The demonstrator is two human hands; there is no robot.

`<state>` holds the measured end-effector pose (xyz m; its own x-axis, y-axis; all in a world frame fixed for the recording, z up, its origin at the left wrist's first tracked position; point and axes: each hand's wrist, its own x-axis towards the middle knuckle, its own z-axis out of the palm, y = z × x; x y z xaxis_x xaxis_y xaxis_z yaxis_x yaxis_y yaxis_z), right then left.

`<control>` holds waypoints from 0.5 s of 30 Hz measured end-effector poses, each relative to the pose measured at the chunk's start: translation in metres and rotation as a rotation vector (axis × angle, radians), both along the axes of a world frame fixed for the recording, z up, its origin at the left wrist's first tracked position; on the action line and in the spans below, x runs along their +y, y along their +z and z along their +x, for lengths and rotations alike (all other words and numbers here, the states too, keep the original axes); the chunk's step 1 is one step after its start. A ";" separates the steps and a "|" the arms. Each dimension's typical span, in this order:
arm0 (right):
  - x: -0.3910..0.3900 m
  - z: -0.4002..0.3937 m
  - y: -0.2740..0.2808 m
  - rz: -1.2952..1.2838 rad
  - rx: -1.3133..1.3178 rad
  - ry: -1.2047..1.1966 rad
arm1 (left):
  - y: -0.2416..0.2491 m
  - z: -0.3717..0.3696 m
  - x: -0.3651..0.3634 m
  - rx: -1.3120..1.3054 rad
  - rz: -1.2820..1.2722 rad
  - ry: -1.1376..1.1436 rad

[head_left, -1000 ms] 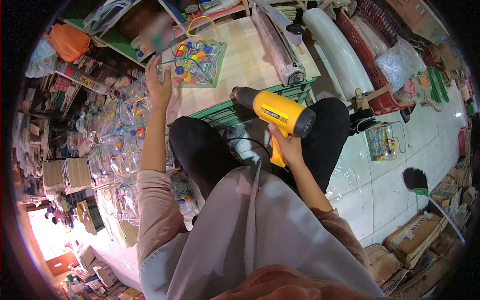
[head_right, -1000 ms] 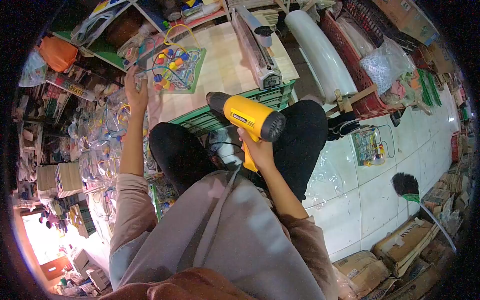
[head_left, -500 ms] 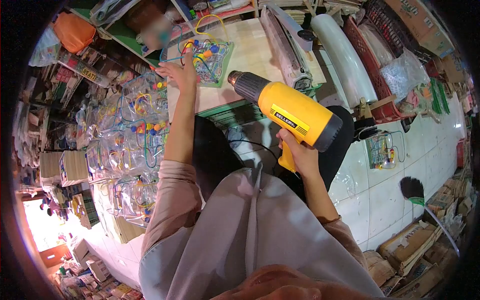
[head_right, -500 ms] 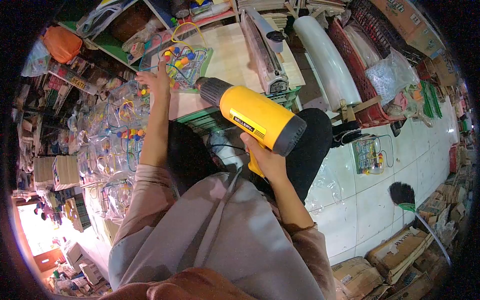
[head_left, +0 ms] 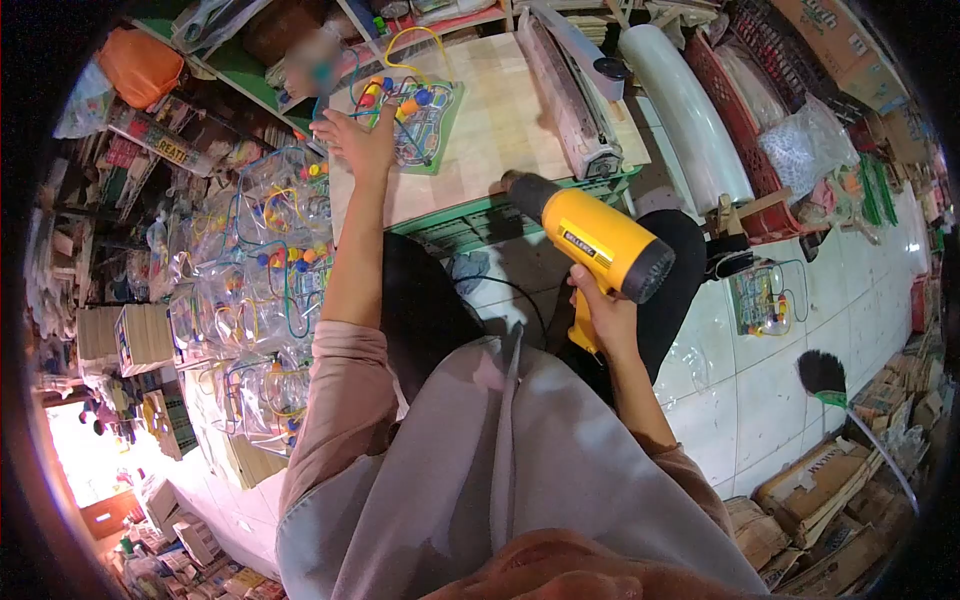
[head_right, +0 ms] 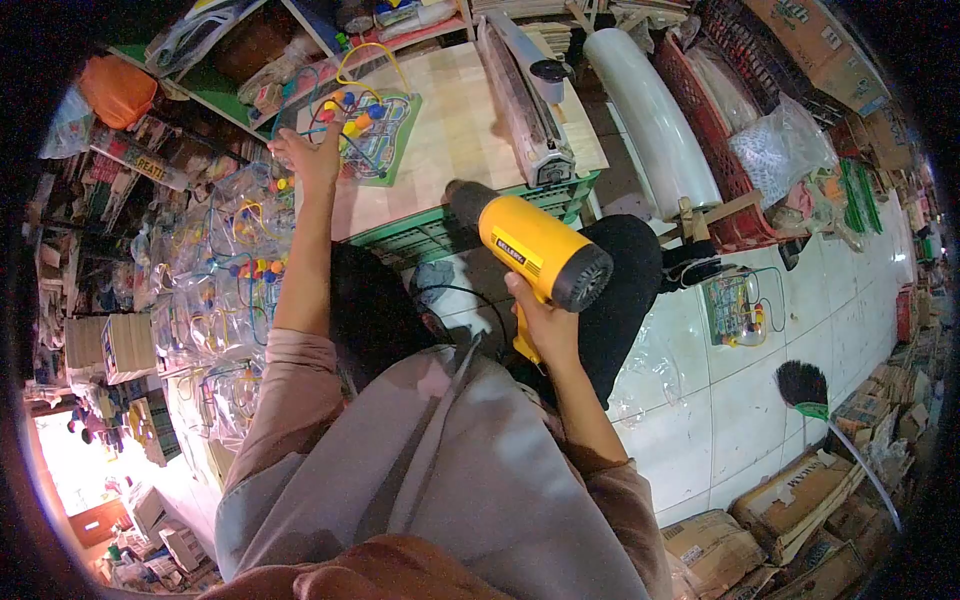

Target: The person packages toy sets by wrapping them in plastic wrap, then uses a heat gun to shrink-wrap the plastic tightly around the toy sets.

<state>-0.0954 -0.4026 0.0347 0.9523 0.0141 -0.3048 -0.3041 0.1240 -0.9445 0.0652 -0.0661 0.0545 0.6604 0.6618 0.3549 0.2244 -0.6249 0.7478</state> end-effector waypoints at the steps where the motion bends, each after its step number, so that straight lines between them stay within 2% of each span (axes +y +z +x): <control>1: 0.000 0.002 0.007 0.003 -0.001 0.002 | 0.000 -0.002 0.001 -0.005 0.002 -0.019; 4: 0.003 0.008 0.028 0.146 -0.098 0.052 | 0.001 -0.006 0.004 -0.001 0.012 -0.043; 7: 0.007 0.017 0.049 0.143 -0.180 0.082 | 0.002 -0.007 0.004 0.012 0.019 -0.056; 12: 0.010 0.041 0.065 0.185 -0.197 -0.045 | -0.003 -0.004 0.027 -0.024 0.062 -0.116; 14: 0.009 0.050 0.060 0.183 -0.229 -0.056 | -0.001 -0.002 0.051 -0.059 0.021 -0.299; 15: 0.008 0.054 0.059 0.181 -0.256 -0.067 | 0.001 0.001 0.066 -0.065 0.022 -0.306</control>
